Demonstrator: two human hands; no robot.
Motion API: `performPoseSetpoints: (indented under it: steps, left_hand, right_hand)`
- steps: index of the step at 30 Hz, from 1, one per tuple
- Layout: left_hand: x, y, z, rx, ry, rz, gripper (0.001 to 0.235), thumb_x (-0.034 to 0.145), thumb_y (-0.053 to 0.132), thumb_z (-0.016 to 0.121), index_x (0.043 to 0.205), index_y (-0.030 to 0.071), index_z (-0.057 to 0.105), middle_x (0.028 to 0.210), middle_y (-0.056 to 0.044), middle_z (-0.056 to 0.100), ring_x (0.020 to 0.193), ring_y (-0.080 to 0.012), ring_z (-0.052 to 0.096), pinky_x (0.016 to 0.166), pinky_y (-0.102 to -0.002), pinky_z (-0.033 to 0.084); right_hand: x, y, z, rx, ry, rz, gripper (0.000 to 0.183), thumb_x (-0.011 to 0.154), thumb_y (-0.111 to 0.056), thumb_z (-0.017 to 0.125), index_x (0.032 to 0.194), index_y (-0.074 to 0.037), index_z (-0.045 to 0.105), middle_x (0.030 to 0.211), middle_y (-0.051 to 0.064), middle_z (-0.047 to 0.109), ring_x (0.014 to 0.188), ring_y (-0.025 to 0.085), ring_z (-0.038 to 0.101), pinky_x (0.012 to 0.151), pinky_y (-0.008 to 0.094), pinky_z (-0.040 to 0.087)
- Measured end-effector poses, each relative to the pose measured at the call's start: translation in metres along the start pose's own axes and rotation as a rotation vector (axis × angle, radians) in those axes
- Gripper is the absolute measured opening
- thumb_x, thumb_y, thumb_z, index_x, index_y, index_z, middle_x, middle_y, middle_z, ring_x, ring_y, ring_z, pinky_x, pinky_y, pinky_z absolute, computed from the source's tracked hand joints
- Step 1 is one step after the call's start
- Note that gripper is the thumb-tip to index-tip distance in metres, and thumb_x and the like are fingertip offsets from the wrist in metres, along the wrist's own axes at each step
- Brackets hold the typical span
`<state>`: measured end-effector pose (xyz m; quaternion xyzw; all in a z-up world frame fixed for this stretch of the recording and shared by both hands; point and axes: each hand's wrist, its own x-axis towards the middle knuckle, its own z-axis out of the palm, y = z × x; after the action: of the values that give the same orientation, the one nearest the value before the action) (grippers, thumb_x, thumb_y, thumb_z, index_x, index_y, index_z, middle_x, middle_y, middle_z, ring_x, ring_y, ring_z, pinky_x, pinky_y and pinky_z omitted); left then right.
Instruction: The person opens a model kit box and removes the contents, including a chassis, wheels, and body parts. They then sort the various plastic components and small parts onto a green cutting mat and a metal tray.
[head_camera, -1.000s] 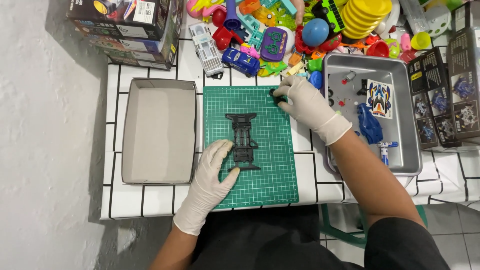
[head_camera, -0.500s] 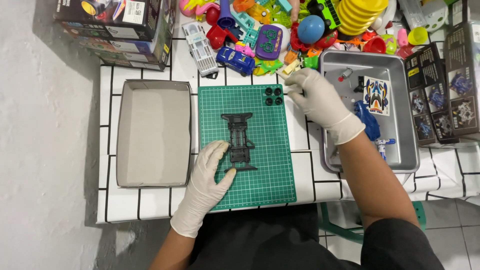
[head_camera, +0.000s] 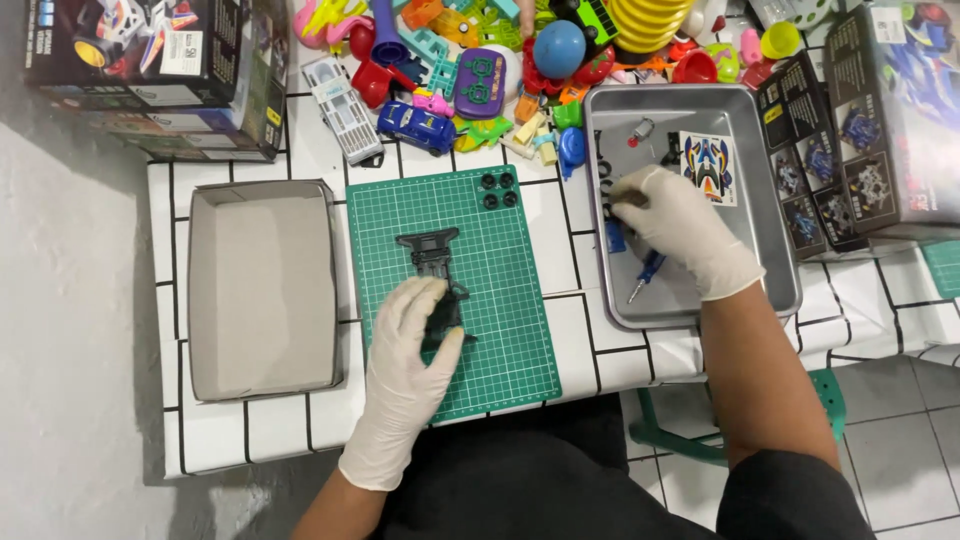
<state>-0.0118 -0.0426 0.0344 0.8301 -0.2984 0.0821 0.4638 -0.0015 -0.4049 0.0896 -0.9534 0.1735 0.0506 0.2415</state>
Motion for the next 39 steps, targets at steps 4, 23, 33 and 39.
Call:
performPoseSetpoints:
  steps: [4, 23, 33, 39]
  left_hand:
    - [0.046, 0.040, 0.030, -0.063, -0.066, 0.075, 0.045, 0.094, 0.020, 0.071, 0.135, 0.007, 0.061, 0.128, -0.014, 0.061, 0.131, -0.0343, 0.054, 0.117, -0.051, 0.038]
    - [0.195, 0.042, 0.244, 0.647, -0.235, 0.536, 0.013, 0.061, -0.006, 0.080, 0.069, 0.001, 0.073, 0.064, -0.018, 0.060, 0.086, -0.0348, 0.059, 0.110, -0.068, 0.027]
    - [0.195, 0.057, 0.217, 0.475, -0.151, 0.556, 0.014, 0.065, -0.001, 0.079, 0.074, 0.006, 0.070, 0.069, -0.014, 0.059, 0.082, -0.0337, 0.060, 0.094, -0.054, 0.042]
    - [0.201, -0.007, 0.142, 0.300, -0.267, 0.367, 0.028, 0.080, 0.014, 0.076, 0.105, 0.020, 0.064, 0.094, -0.004, 0.063, 0.098, -0.0315, 0.067, 0.085, -0.044, 0.051]
  right_hand:
    - [0.012, 0.022, 0.025, -0.123, -0.014, -0.041, 0.033, 0.088, -0.022, 0.075, 0.120, -0.015, 0.076, 0.114, 0.010, 0.074, 0.110, 0.032, 0.070, 0.096, 0.049, 0.053]
    - [-0.062, 0.073, 0.008, 0.395, 0.396, 0.120, 0.031, 0.093, -0.004, 0.071, 0.122, -0.010, 0.075, 0.099, 0.007, 0.067, 0.084, 0.013, 0.062, 0.077, 0.032, 0.055]
    - [-0.083, 0.051, -0.003, 0.588, 0.488, 0.026, 0.029, 0.093, 0.006, 0.071, 0.121, -0.006, 0.072, 0.112, 0.009, 0.067, 0.096, 0.012, 0.061, 0.088, 0.028, 0.054]
    - [-0.053, 0.027, 0.016, 0.740, 0.364, -0.139, 0.032, 0.090, 0.008, 0.071, 0.119, -0.005, 0.071, 0.121, 0.006, 0.063, 0.102, 0.011, 0.061, 0.091, 0.024, 0.053]
